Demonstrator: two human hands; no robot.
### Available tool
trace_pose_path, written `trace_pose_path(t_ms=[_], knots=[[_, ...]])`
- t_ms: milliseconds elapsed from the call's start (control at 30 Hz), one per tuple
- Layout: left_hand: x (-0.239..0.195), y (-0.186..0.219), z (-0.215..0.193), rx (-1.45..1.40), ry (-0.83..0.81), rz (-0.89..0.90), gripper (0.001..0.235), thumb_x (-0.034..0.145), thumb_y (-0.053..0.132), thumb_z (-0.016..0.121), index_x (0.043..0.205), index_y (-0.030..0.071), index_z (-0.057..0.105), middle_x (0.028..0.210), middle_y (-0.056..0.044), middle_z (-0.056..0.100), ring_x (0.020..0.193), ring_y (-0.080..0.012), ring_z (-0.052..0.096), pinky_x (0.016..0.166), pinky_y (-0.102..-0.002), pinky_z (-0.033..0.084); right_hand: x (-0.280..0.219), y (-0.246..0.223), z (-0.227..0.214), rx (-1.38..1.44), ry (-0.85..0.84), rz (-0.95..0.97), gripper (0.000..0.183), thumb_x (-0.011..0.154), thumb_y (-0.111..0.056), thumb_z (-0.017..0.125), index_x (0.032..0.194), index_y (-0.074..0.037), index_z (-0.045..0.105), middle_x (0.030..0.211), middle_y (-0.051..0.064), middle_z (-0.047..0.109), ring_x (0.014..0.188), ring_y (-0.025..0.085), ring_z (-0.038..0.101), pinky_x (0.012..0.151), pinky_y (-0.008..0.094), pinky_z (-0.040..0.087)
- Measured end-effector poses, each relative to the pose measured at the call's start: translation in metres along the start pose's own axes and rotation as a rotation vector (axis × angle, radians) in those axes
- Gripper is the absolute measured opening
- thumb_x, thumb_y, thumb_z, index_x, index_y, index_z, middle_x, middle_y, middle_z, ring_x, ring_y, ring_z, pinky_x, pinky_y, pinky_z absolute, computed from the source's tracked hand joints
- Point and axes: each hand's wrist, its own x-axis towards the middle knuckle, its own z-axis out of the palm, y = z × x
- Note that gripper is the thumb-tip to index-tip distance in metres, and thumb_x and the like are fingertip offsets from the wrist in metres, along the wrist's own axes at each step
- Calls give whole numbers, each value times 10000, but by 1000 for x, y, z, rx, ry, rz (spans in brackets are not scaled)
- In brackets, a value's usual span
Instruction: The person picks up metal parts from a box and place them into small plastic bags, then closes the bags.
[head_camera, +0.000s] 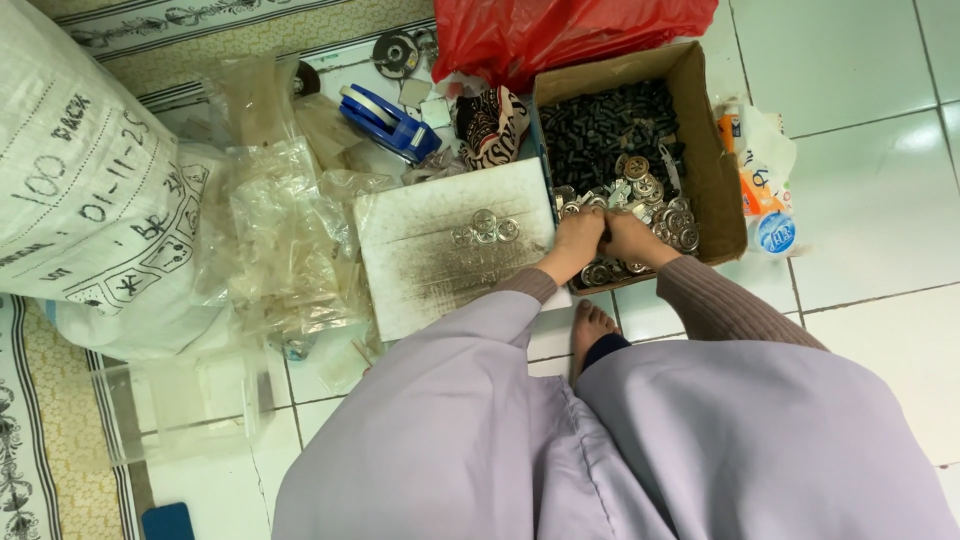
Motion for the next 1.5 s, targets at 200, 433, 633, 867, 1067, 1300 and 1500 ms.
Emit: trace_pose_path(t_ms=[200, 433, 633, 867, 1067, 1300, 1500], knots=[[14, -11, 40, -401, 48, 4, 155, 897, 81, 677, 990, -42, 675, 817, -173, 679, 632, -234, 710, 573, -337, 603, 11, 23, -11, 272, 117, 40, 336, 982, -96, 586, 1263, 45, 703, 1140, 305, 719, 1108, 498, 677, 882, 567, 581], [-17, -13, -78, -761, 78, -108, 255, 977, 48, 567, 1152, -112, 659, 968, -286, 718, 818, -390, 754, 664, -433, 639, -16, -35, -50, 521, 289, -50, 363, 1001, -39, 538, 1327, 26, 682, 1175, 305, 688, 1111, 521, 645, 856, 571, 566], [-1, -44, -53, -1282, 265, -398, 295, 970, 126, 631, 1196, -55, 694, 1036, -231, 755, 972, -359, 747, 818, -418, 612, -18, -80, -56, 592, 580, -150, 287, 1043, -57, 609, 1305, 32, 689, 1112, 305, 707, 1040, 484, 677, 732, 522, 601], [-23, -103, -74, -1365, 407, -463, 263, 939, 294, 742, 1099, 88, 773, 902, -108, 792, 799, -221, 763, 688, -340, 606, -10, -127, -61, 810, 522, -238, 282, 1098, -56, 587, 1342, 86, 602, 1092, 311, 694, 980, 430, 707, 772, 520, 628], [-59, -146, -99, -1149, 375, -431, 198, 934, 230, 729, 1075, 97, 768, 907, -106, 788, 789, -227, 771, 630, -319, 613, 8, -155, -46, 661, 560, -251, 180, 1015, -34, 724, 1166, 64, 710, 964, 252, 737, 822, 327, 758, 656, 436, 623], [-111, -184, -140, -704, 177, -170, 167, 927, 211, 697, 1030, 114, 784, 983, -120, 789, 1008, -345, 726, 901, -504, 554, 12, -168, -22, 400, 486, -418, 82, 1006, -64, 752, 1076, -27, 771, 965, 180, 771, 868, 356, 749, 674, 429, 616], [-129, -179, -101, -456, 266, -253, 477, 1009, 215, 644, 1448, 55, 551, 1507, -263, 513, 1430, -418, 455, 1171, -582, 342, 37, -147, 17, -186, 710, -745, 127, 923, -82, 791, 1046, -115, 786, 950, 80, 790, 875, 229, 761, 734, 333, 619]])
